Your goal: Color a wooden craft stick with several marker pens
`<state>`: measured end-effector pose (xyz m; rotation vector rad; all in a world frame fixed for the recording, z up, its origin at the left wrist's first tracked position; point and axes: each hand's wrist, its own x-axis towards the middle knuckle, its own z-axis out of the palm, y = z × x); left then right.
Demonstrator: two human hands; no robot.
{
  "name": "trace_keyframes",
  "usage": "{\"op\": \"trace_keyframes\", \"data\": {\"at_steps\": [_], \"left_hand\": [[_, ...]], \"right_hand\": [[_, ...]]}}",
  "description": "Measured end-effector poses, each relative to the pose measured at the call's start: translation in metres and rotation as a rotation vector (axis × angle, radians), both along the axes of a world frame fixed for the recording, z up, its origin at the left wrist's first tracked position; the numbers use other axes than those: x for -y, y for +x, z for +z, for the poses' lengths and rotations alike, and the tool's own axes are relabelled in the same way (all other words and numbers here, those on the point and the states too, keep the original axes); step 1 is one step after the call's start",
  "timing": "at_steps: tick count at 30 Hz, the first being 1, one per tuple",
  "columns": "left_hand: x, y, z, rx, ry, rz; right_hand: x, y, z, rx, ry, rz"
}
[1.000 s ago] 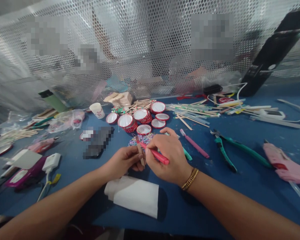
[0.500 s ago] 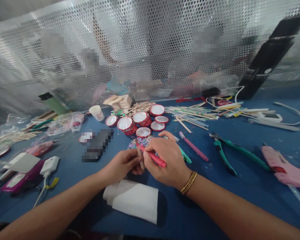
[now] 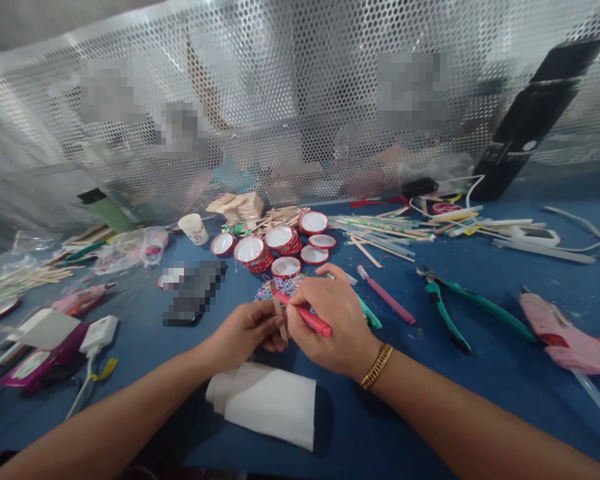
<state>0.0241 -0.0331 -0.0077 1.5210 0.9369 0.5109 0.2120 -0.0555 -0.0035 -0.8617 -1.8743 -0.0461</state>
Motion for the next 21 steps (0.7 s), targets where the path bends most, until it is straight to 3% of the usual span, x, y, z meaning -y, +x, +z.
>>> {"op": "trace_keyframes", "data": {"at_steps": [21], "left_hand": [[0.0017,0.0007,0.0019,0.01,-0.01,0.023]], "right_hand": [[0.001,0.0006,0.0027,0.014,0.02,-0.008]]}}
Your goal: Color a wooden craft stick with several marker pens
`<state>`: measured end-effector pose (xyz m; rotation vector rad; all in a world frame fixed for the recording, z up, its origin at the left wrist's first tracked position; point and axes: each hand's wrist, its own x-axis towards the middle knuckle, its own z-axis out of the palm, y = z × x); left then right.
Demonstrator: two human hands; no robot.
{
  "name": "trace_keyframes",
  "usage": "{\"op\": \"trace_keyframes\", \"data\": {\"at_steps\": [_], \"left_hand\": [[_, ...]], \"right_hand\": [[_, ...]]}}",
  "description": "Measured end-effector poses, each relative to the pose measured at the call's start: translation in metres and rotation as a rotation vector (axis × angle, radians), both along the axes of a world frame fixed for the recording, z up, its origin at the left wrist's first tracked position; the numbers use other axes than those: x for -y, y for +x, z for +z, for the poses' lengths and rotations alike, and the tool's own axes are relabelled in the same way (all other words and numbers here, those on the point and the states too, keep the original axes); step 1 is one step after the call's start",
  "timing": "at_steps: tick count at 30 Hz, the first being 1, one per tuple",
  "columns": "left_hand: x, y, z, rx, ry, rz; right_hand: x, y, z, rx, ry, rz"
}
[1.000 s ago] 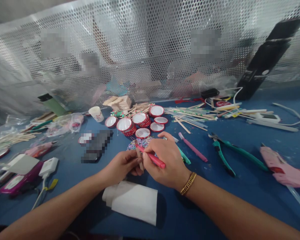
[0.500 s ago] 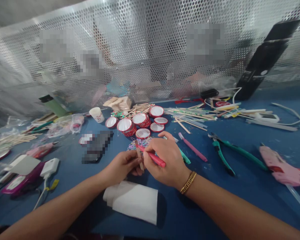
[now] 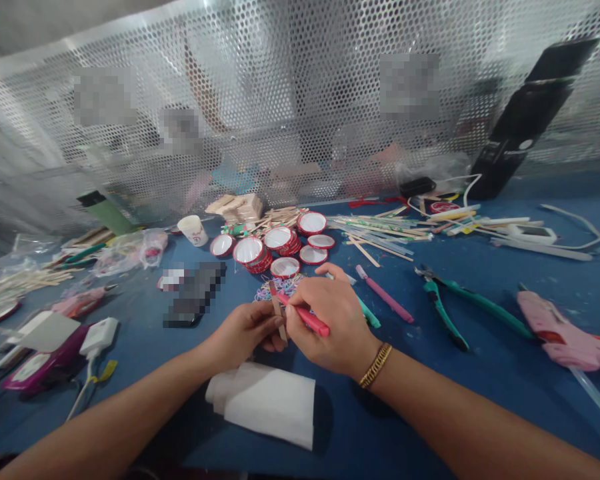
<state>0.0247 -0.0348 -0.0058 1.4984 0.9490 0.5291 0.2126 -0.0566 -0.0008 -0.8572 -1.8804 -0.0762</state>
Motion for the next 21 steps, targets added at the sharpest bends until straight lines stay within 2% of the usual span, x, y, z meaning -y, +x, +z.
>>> {"op": "trace_keyframes", "data": {"at_steps": [21], "left_hand": [[0.0001,-0.0005,0.0008,0.009,0.008,-0.001]], "right_hand": [[0.0005,-0.0001,-0.001,0.02,0.004,-0.029]]}}
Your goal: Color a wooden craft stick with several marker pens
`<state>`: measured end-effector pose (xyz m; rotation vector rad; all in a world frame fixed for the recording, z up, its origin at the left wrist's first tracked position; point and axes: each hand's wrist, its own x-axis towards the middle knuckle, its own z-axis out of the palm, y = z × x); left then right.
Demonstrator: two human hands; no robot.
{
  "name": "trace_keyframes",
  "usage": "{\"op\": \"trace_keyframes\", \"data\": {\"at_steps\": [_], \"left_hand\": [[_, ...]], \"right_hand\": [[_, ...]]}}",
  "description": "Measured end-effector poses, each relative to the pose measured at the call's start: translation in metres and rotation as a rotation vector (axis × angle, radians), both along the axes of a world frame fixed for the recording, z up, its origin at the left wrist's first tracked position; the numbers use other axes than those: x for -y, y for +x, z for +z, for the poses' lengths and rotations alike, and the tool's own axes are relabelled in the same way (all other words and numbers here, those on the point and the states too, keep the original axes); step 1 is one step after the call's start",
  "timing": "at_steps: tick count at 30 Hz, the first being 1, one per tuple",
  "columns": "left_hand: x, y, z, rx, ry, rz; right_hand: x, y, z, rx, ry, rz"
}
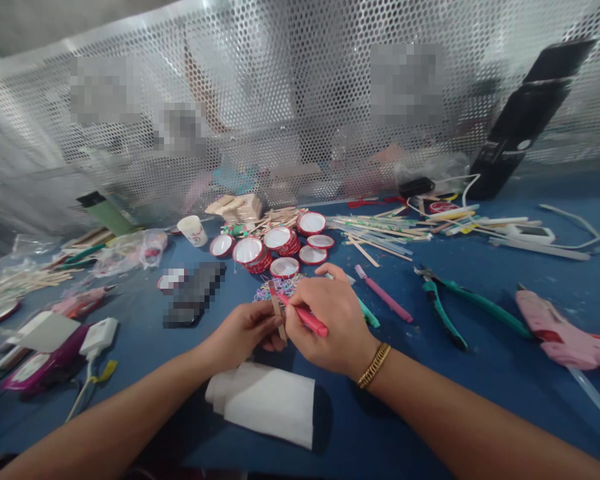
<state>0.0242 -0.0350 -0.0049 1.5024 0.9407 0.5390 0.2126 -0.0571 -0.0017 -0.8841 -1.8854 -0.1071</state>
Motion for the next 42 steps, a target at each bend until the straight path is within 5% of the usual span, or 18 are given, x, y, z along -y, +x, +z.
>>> {"op": "trace_keyframes", "data": {"at_steps": [42], "left_hand": [[0.0002,0.0006,-0.0009,0.001,0.029,-0.007]], "right_hand": [[0.0018,-0.0035,0.0019,0.02,-0.004,-0.002]]}}
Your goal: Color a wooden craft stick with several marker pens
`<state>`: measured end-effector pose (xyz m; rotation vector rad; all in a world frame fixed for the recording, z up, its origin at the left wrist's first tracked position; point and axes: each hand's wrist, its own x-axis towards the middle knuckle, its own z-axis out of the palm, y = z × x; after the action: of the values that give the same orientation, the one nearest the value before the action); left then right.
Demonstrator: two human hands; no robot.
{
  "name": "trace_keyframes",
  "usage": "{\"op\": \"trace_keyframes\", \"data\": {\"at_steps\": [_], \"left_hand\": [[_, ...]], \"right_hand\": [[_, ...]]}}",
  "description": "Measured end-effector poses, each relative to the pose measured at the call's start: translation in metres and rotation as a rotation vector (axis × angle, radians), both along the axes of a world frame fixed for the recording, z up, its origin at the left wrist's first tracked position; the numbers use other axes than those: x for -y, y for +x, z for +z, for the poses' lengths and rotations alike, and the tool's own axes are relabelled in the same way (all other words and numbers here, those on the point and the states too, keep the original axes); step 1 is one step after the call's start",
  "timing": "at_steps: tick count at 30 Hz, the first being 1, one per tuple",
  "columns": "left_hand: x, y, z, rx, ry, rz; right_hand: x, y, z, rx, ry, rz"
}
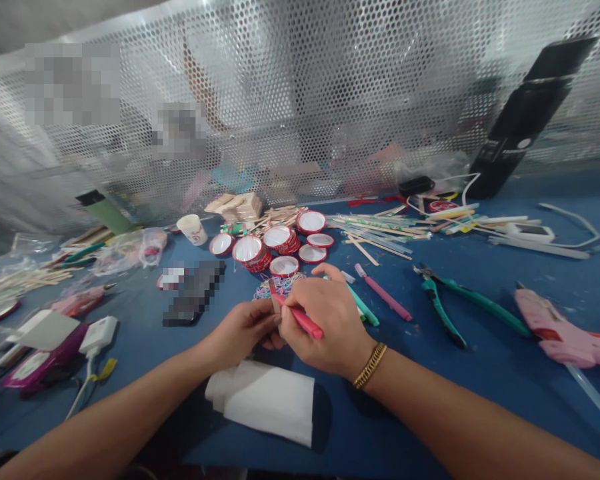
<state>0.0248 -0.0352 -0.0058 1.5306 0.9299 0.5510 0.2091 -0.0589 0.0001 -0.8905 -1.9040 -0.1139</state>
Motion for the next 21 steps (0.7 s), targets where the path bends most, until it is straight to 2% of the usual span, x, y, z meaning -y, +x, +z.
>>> {"op": "trace_keyframes", "data": {"at_steps": [7,13,21], "left_hand": [[-0.0003,0.0002,0.0006,-0.005,-0.024,0.002],[0.001,0.0002,0.001,0.008,-0.017,0.007],[0.0,0.0006,0.0,-0.005,-0.018,0.008]], "right_hand": [[-0.0007,0.0031,-0.0001,-0.026,0.042,-0.012],[0.0019,-0.0021,0.0021,0.0,0.013,0.008],[-0.0013,0.0039,0.0004,-0.006,0.018,-0.04]]}}
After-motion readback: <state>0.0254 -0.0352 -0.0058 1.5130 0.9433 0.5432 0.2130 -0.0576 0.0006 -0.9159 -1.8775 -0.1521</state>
